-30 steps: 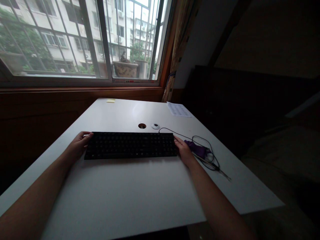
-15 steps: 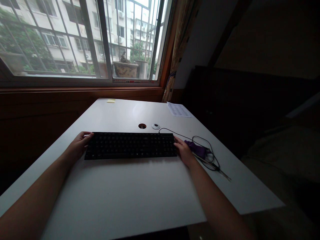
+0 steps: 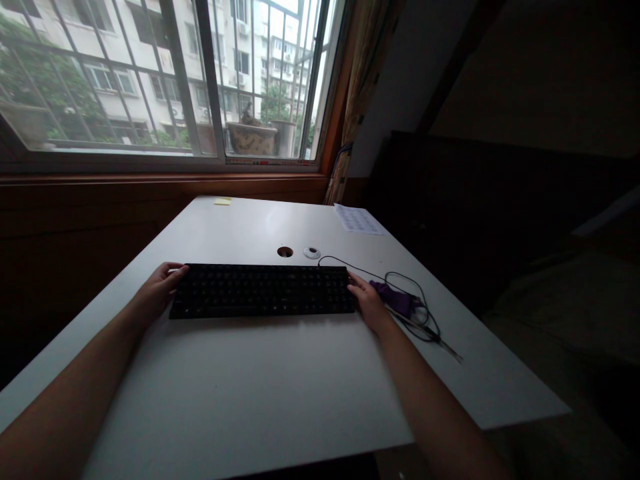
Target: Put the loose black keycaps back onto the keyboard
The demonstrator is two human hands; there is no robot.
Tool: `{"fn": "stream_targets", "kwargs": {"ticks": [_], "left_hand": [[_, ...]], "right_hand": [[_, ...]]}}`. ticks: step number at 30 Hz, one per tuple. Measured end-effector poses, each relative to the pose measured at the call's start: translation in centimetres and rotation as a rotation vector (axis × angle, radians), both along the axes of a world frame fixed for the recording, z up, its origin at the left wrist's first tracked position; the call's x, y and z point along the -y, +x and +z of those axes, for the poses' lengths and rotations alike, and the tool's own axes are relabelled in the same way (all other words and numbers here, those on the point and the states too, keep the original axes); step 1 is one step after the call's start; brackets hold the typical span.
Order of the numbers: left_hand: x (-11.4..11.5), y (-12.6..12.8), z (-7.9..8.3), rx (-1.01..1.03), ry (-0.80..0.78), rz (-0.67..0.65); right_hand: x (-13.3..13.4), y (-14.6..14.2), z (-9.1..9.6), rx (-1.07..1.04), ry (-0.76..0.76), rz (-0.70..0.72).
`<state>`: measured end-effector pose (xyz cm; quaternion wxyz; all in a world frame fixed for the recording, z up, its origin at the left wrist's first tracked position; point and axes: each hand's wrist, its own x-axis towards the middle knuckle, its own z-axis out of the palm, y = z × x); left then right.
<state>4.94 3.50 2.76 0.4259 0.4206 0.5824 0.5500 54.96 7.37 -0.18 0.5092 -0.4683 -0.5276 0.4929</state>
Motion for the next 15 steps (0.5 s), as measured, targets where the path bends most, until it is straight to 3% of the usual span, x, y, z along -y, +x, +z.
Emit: {"fn": "stream_targets", "kwargs": {"ticks": [15], "left_hand": [[-0.05,0.01,-0.01,0.039,-0.005,-0.041]], "right_hand": [[-0.04,0.06,0.0,0.05,0.005,-0.014]]}}
